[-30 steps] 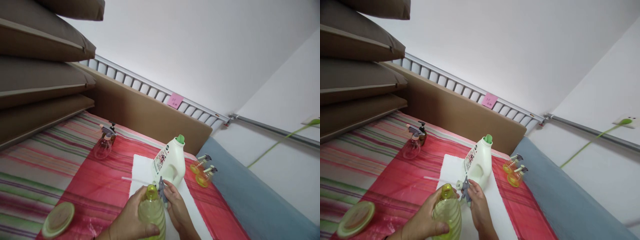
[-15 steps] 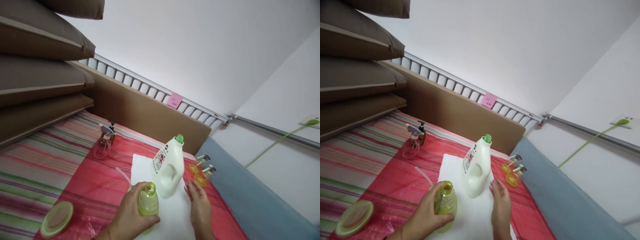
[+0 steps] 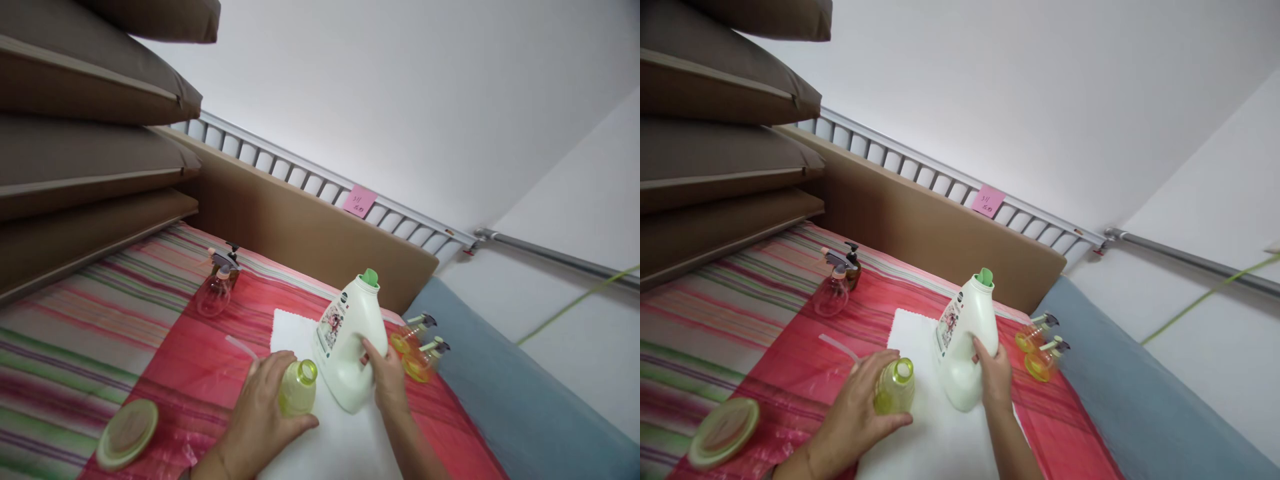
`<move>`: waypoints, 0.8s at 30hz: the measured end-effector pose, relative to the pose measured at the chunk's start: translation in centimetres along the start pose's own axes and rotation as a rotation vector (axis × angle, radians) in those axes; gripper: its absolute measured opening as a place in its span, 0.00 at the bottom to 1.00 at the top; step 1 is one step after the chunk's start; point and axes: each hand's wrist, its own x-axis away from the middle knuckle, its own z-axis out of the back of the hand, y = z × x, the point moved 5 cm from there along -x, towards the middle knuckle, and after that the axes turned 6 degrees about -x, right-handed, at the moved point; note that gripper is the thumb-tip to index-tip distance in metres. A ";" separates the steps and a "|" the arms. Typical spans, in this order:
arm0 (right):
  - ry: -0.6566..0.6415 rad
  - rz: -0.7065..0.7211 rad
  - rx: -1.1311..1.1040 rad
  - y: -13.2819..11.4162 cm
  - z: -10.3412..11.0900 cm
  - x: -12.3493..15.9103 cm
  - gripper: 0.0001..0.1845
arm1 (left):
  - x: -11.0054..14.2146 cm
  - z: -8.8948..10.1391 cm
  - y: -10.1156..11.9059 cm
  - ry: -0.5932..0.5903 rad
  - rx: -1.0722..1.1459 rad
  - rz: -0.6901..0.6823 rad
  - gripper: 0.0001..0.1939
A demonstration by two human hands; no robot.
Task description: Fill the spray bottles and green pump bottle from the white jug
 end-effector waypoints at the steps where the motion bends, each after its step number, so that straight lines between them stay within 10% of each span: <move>1: 0.017 -0.010 0.019 -0.2 0.5 0.1 0.19 | -0.1 0.0 0.0 -0.001 -0.007 -0.016 0.35; 15: -0.240 -0.206 0.422 -5.8 13.1 4.7 0.30 | -0.1 -0.2 0.2 -0.098 -0.145 -0.048 0.36; 24: -0.536 -0.199 0.505 -8.5 12.5 8.4 0.24 | 0.8 -1.3 0.8 -0.219 -0.207 -0.084 0.32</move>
